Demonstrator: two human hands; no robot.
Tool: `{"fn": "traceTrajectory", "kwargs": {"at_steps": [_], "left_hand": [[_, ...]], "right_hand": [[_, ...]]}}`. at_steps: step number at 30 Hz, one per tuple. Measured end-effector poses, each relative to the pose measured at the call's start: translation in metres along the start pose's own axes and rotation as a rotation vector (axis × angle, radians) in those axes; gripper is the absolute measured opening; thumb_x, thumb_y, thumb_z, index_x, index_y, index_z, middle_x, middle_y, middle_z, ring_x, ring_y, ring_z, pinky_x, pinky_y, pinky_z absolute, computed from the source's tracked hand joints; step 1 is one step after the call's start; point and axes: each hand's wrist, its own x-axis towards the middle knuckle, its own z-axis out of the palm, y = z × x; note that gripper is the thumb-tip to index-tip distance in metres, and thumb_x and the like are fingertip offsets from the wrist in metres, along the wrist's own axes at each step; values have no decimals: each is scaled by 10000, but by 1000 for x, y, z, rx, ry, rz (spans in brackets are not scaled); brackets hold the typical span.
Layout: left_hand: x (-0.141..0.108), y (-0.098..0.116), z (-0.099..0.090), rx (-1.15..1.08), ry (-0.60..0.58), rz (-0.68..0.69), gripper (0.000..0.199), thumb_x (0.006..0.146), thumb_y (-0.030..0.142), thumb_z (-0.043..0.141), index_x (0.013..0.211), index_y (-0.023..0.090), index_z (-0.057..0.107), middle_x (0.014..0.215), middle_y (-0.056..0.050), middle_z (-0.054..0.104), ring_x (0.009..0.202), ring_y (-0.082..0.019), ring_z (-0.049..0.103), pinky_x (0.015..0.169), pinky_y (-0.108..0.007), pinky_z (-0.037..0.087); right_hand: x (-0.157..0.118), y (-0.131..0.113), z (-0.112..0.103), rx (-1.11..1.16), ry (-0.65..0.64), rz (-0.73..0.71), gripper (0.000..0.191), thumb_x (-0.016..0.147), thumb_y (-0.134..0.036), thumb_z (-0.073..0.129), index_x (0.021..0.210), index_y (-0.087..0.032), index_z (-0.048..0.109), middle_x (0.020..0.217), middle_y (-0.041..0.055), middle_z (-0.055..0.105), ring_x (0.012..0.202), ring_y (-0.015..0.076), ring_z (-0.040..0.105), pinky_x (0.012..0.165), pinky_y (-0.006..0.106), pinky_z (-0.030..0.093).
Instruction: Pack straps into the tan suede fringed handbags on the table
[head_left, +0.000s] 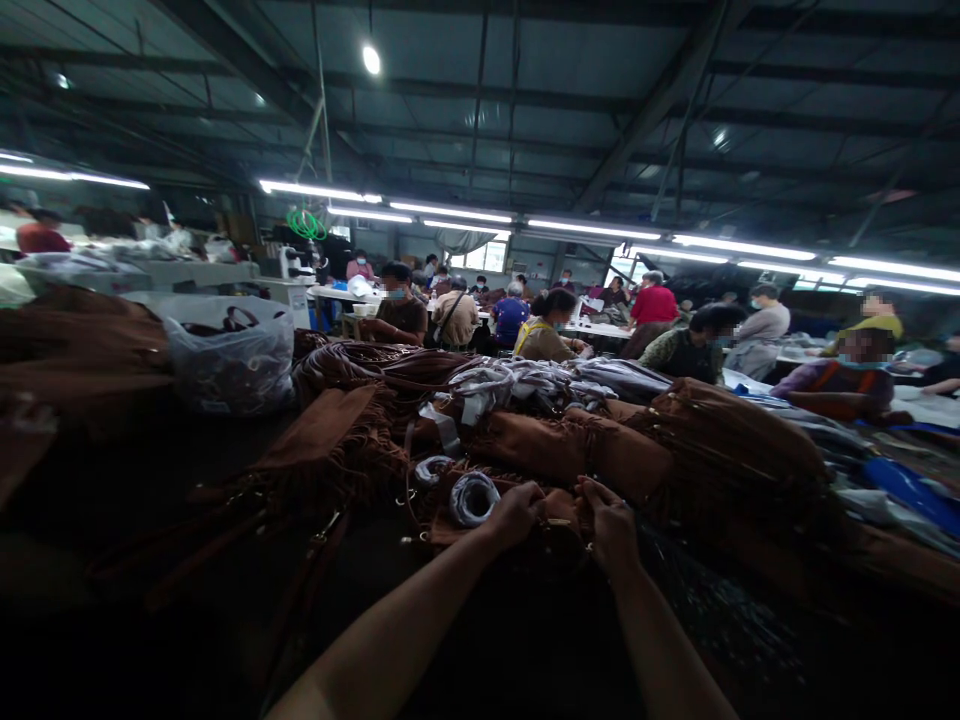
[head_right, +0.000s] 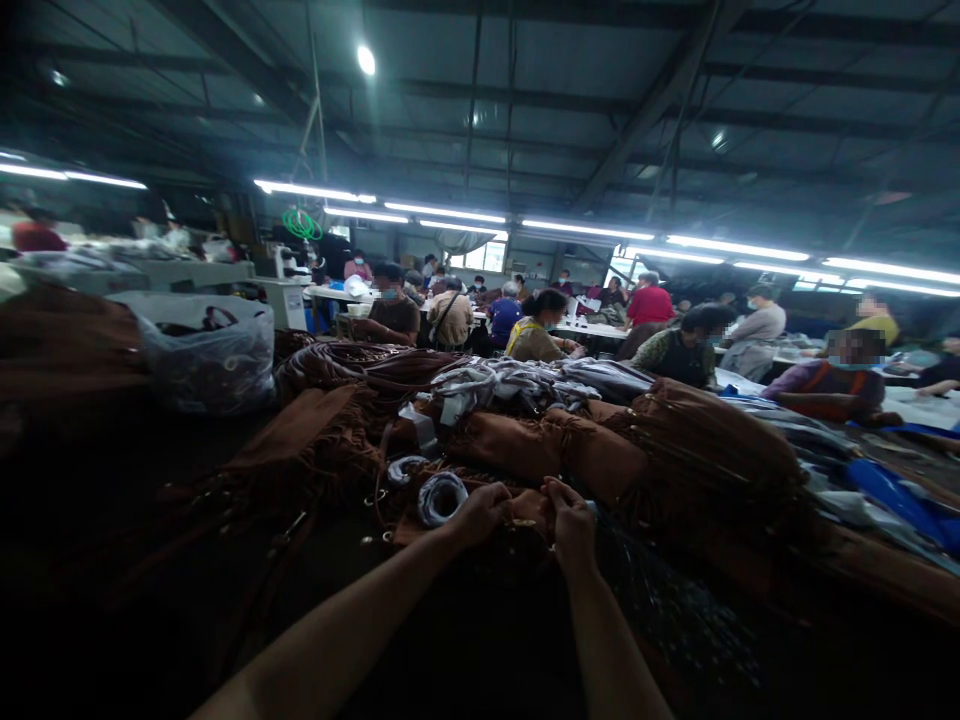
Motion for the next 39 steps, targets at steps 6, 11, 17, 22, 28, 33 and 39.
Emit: {"fn": "traceTrajectory", "kwargs": {"at_steps": [6, 11, 17, 22, 28, 33, 39], "left_hand": [[-1, -8, 2, 29, -31, 11, 199, 795, 287, 504, 881, 163, 634, 816, -4, 644, 741, -138, 547, 639, -229, 382], [-2, -9, 1, 0, -42, 7, 214, 786, 307, 528, 896, 161, 641, 819, -2, 642, 742, -136, 542, 626, -221, 375], [2, -15, 3, -192, -50, 77, 146, 738, 179, 540, 829, 133, 644, 776, -4, 620, 733, -117, 537, 635, -200, 388], [1, -17, 2, -324, 28, 76, 165, 689, 186, 635, 840, 118, 638, 759, -13, 626, 687, -111, 547, 610, -198, 403], [1, -18, 2, -342, 29, 32, 195, 661, 186, 659, 840, 114, 628, 747, -11, 620, 676, -107, 542, 591, -196, 401], [3, -24, 5, -331, 25, 32, 220, 650, 208, 679, 844, 118, 627, 747, -6, 619, 677, -108, 542, 580, -193, 395], [3, -25, 5, -296, 29, 52, 215, 648, 212, 685, 834, 119, 632, 730, 4, 606, 648, -93, 519, 563, -185, 374]], "right_hand": [[-2, -6, 2, 151, 113, 76, 500, 503, -436, 828, 896, -170, 671, 693, -2, 682, 477, 94, 555, 427, 204, 463], [-5, -13, 2, 144, 157, 19, 478, 514, -456, 814, 870, -167, 679, 697, 5, 678, 478, 87, 548, 441, 203, 457], [-16, -8, 1, -262, -148, -5, 439, 588, -498, 753, 850, -146, 723, 623, 20, 661, 487, 128, 537, 437, 235, 413], [-25, 2, 5, -587, -308, -98, 412, 679, -518, 655, 879, -170, 744, 678, 43, 696, 600, 195, 601, 504, 267, 430], [-24, 2, 4, -629, -341, -134, 390, 705, -509, 621, 877, -181, 745, 792, 62, 721, 751, 240, 644, 630, 303, 481], [-25, 3, 4, -656, -337, -134, 357, 709, -479, 619, 867, -183, 744, 814, 66, 722, 754, 233, 640, 632, 297, 477], [-26, 3, 2, -646, -350, -117, 358, 697, -478, 625, 864, -187, 750, 749, 50, 713, 661, 210, 622, 579, 289, 464]]}}
